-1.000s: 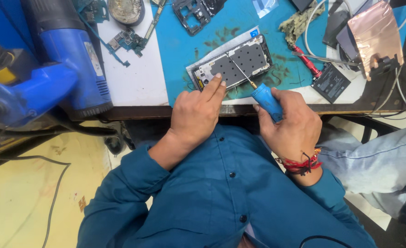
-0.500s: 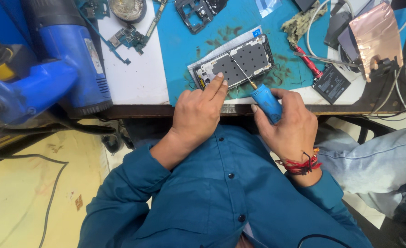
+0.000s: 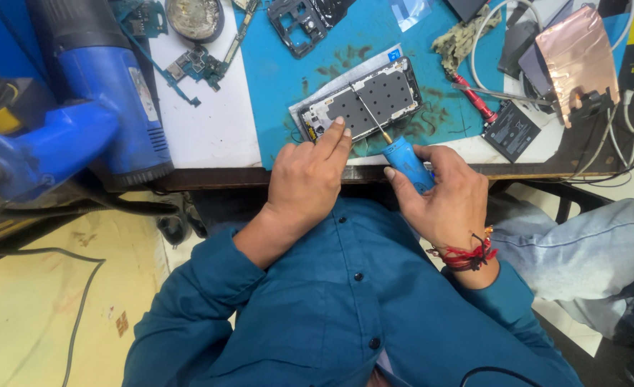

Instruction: The person uses a blue soldering iron to apply heat to the interior of a disassembled smartphone chassis. They then use a blue plastic pry tool to scrape and lift components inside the chassis. The person continues to use the soldering iron on different areas of the chassis throughout the clip.

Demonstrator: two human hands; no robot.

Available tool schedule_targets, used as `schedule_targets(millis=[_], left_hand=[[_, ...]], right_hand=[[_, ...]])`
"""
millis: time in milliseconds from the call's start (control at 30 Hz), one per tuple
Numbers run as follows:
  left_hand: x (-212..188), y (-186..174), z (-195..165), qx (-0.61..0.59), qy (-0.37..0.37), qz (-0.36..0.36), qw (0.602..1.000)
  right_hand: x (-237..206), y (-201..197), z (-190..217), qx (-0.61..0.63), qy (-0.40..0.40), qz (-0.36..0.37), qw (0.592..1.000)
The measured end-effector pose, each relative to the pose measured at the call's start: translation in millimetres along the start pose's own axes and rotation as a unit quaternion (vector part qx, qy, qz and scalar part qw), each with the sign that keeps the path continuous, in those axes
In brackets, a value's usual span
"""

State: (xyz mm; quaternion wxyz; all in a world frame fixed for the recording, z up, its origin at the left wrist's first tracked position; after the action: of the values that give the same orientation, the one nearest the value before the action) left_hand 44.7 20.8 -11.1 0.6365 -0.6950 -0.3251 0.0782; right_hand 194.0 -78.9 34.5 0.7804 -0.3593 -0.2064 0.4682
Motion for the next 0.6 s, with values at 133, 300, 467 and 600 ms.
schedule_targets(millis=[133, 300, 467, 600], left_hand=[[0, 0, -1, 0.007, 0.005, -0.003, 1.0], [-1, 1, -2, 0.02, 0.015, -0.003, 1.0], [-2, 2, -2, 0.015, 0.013, 0.0, 1.0], [-3, 3, -2, 0.016, 0.012, -0.002, 1.0]], right_hand=[[1, 3, -3, 0.033, 0.022, -0.001, 0.999], [3, 8, -4, 0.052, 0.028, 0.001, 0.998], [5, 10, -4, 0.059, 0.026, 0.004, 0.998], [7, 13, -3, 0.07, 0.035, 0.01, 0.997]])
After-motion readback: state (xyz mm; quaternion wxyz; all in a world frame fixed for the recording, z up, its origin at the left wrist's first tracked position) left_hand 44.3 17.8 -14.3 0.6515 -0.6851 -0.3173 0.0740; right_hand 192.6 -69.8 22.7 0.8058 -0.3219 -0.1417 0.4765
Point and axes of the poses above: each hand's wrist, its own x-axis towards the middle knuckle, its own y-axis out of the palm, z = x × y, the point moved 6 cm from there along x, towards the middle knuckle, and after that the axes turned 14 degrees about x, right-handed, at the moved point
